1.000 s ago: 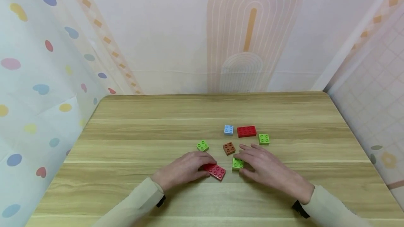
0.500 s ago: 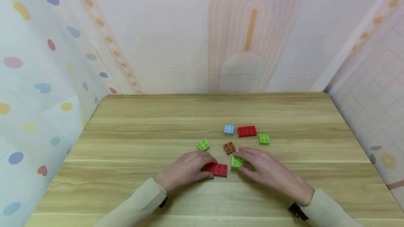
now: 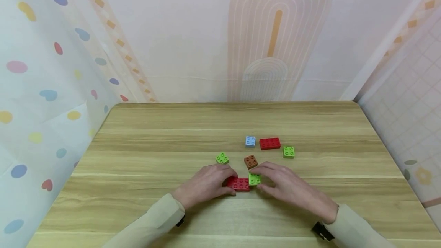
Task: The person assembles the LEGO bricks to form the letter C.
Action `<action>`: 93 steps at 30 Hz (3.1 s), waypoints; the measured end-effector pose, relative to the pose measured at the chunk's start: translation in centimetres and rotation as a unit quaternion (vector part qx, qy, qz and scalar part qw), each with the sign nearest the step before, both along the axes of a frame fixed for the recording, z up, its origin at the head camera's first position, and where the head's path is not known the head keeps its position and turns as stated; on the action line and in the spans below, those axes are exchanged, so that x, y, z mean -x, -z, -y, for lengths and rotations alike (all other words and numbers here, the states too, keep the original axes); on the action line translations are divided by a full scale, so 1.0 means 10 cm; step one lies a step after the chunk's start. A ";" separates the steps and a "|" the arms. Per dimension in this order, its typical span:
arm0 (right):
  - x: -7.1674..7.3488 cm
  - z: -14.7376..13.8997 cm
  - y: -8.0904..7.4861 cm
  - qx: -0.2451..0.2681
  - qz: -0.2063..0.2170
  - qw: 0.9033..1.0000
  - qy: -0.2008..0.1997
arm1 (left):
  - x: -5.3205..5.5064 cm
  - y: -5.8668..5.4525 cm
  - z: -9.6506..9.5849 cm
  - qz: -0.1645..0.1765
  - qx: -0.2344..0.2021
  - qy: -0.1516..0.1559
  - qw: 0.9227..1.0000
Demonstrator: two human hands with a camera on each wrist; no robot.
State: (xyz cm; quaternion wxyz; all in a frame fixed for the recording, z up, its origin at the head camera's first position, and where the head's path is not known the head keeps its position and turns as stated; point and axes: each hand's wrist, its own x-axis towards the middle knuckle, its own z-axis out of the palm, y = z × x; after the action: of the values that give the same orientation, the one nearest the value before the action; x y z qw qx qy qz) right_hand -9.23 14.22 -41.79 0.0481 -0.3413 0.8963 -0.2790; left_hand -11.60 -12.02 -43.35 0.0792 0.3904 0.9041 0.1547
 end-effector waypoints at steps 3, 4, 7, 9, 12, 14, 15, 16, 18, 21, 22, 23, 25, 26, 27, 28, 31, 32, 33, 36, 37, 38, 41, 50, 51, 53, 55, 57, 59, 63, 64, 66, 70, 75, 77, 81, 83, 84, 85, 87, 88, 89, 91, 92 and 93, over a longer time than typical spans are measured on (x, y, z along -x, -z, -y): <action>0.01 0.03 -0.01 -0.008 0.013 1.000 0.000 | 0.00 0.00 -0.01 0.000 0.003 -0.004 1.000; 0.01 0.04 -0.02 -0.010 0.016 1.000 -0.001 | 0.00 0.00 -0.01 -0.001 0.004 -0.005 1.000; 0.03 0.06 -0.02 -0.016 0.027 0.999 -0.001 | 0.00 -0.01 -0.01 -0.001 0.007 -0.007 1.000; 0.03 0.07 -0.02 -0.021 0.033 0.999 -0.001 | -0.01 -0.01 -0.01 0.001 0.009 -0.009 1.000; 0.04 0.08 -0.01 -0.026 0.039 0.999 -0.004 | -0.01 -0.01 -0.02 0.004 0.011 -0.011 1.000; 0.04 0.09 -0.01 -0.029 0.039 0.999 -0.007 | -0.02 -0.02 -0.02 0.003 0.012 -0.011 1.000; 0.04 0.10 0.00 -0.029 0.039 0.999 -0.009 | -0.02 -0.02 -0.02 0.004 0.012 -0.012 1.000; 0.05 0.10 0.00 -0.030 0.039 0.999 -0.010 | -0.02 -0.02 -0.02 0.004 0.011 -0.012 1.000; 0.05 0.11 0.00 -0.032 0.040 0.999 -0.013 | -0.02 -0.02 -0.02 0.006 0.009 -0.012 1.000; 0.05 0.12 0.00 -0.037 0.043 0.998 -0.014 | -0.02 -0.02 -0.02 0.010 0.005 -0.013 1.000; 0.06 0.12 0.00 -0.040 0.045 0.998 -0.014 | -0.01 -0.02 -0.02 0.012 0.004 -0.013 1.000; 0.06 0.12 0.00 -0.042 0.047 0.998 -0.014 | -0.01 -0.02 -0.02 0.013 0.004 -0.013 1.000; 0.06 0.13 0.00 -0.046 0.049 0.998 -0.014 | -0.01 -0.02 -0.02 0.014 0.003 -0.014 1.000; 0.06 0.13 0.01 -0.048 0.049 0.998 -0.015 | 0.00 -0.02 -0.02 0.014 0.002 -0.013 1.000; 0.06 0.13 0.00 -0.050 0.049 0.997 -0.015 | 0.00 -0.02 -0.02 0.014 0.002 -0.014 1.000; 0.06 0.13 0.01 -0.051 0.049 0.997 -0.016 | 0.00 -0.01 -0.01 0.016 0.000 -0.014 1.000; 0.06 0.14 0.00 -0.055 0.043 0.997 -0.020 | 0.00 -0.01 -0.01 0.018 -0.005 -0.016 1.000; 0.06 0.14 0.00 -0.057 0.040 0.997 -0.022 | 0.00 0.00 -0.01 0.020 -0.007 -0.016 1.000; 0.06 0.14 0.00 -0.057 0.037 0.997 -0.024 | 0.00 0.00 -0.01 0.021 -0.009 -0.017 1.000; 0.06 0.15 0.00 -0.061 0.032 0.997 -0.028 | 0.01 0.00 -0.01 0.023 -0.010 -0.016 1.000; 0.06 0.15 0.00 -0.063 0.031 0.997 -0.029 | 0.01 0.00 -0.01 0.023 -0.008 -0.016 1.000; 0.06 0.15 -0.01 -0.066 0.031 0.997 -0.031 | 0.01 0.00 -0.01 0.024 -0.007 -0.016 1.000; 0.08 0.16 -0.01 -0.071 0.028 0.996 -0.037 | 0.01 0.00 0.00 0.024 -0.002 -0.018 1.000; 0.11 0.16 -0.01 -0.075 0.013 0.996 -0.046 | 0.01 0.00 0.00 0.022 -0.016 -0.015 1.000; 0.11 0.16 -0.01 -0.074 0.012 0.996 -0.046 | 0.01 0.01 0.00 0.023 -0.018 -0.015 0.999; 0.11 0.16 -0.01 -0.069 0.012 0.996 -0.046 | 0.01 0.01 0.00 0.023 -0.022 -0.014 0.999; 0.11 0.15 0.00 -0.067 0.013 0.997 -0.044 | 0.01 0.01 -0.01 0.025 -0.025 -0.014 0.999; 0.11 0.15 0.01 -0.065 0.017 0.997 -0.042 | 0.02 0.01 -0.01 0.027 -0.025 -0.014 0.999; 0.11 0.14 0.02 -0.064 0.022 0.997 -0.042 | 0.02 0.01 -0.01 0.029 -0.024 -0.015 0.999; 0.12 0.15 0.02 -0.062 0.025 0.997 -0.045 | 0.02 0.00 0.00 0.032 -0.020 -0.018 0.999; 0.12 0.15 0.01 -0.062 0.025 0.997 -0.046 | 0.02 0.00 -0.01 0.033 -0.019 -0.018 0.999; 0.12 0.16 0.01 -0.062 0.028 0.997 -0.047 | 0.01 0.00 -0.01 0.036 -0.017 -0.017 0.999; 0.13 0.20 -0.02 -0.059 0.030 0.997 -0.049 | 0.01 -0.03 0.05 0.054 -0.009 -0.019 0.998; 0.11 0.23 -0.02 -0.061 0.019 0.997 -0.039 | 0.03 -0.07 0.14 0.103 -0.018 -0.002 0.994; 0.10 0.23 -0.02 -0.065 0.011 0.997 -0.033 | 0.04 -0.07 0.16 0.122 -0.027 0.013 0.992; 0.07 0.21 0.01 -0.067 0.005 0.997 -0.022 | 0.04 -0.06 0.22 0.147 -0.044 0.034 0.988; 0.06 0.20 0.02 -0.067 0.008 0.998 -0.017 | 0.03 -0.05 0.25 0.155 -0.053 0.034 0.986; 0.06 0.20 0.02 -0.066 0.010 0.998 -0.015 | 0.03 -0.05 0.26 0.157 -0.058 0.031 0.985; 0.05 0.20 0.02 -0.066 0.011 0.998 -0.012 | 0.03 -0.05 0.28 0.158 -0.063 0.027 0.985; 0.05 0.19 0.02 -0.067 0.012 0.998 -0.008 | 0.03 -0.06 0.30 0.155 -0.071 0.019 0.985; 0.05 0.19 0.02 -0.067 0.011 0.998 -0.005 | 0.03 -0.06 0.32 0.151 -0.074 0.014 0.986; 0.05 0.19 0.02 -0.068 0.010 0.998 -0.002 | 0.04 -0.06 0.33 0.142 -0.078 0.012 0.987; 0.04 0.18 0.02 -0.071 0.006 0.997 0.005 | 0.05 -0.08 0.36 0.122 -0.088 0.009 0.989; 0.04 0.17 0.02 -0.074 0.006 0.997 0.008 | 0.05 -0.09 0.37 0.110 -0.094 0.008 0.989; 0.04 0.17 0.02 -0.075 0.007 0.997 0.011 | 0.06 -0.10 0.38 0.100 -0.102 0.006 0.990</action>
State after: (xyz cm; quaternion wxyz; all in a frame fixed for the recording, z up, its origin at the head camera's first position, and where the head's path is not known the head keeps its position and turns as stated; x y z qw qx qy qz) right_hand -9.66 12.54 -41.95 0.0765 -0.3246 0.9183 -0.2133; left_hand -12.16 -15.82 -42.38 0.1298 0.3843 0.8690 0.2836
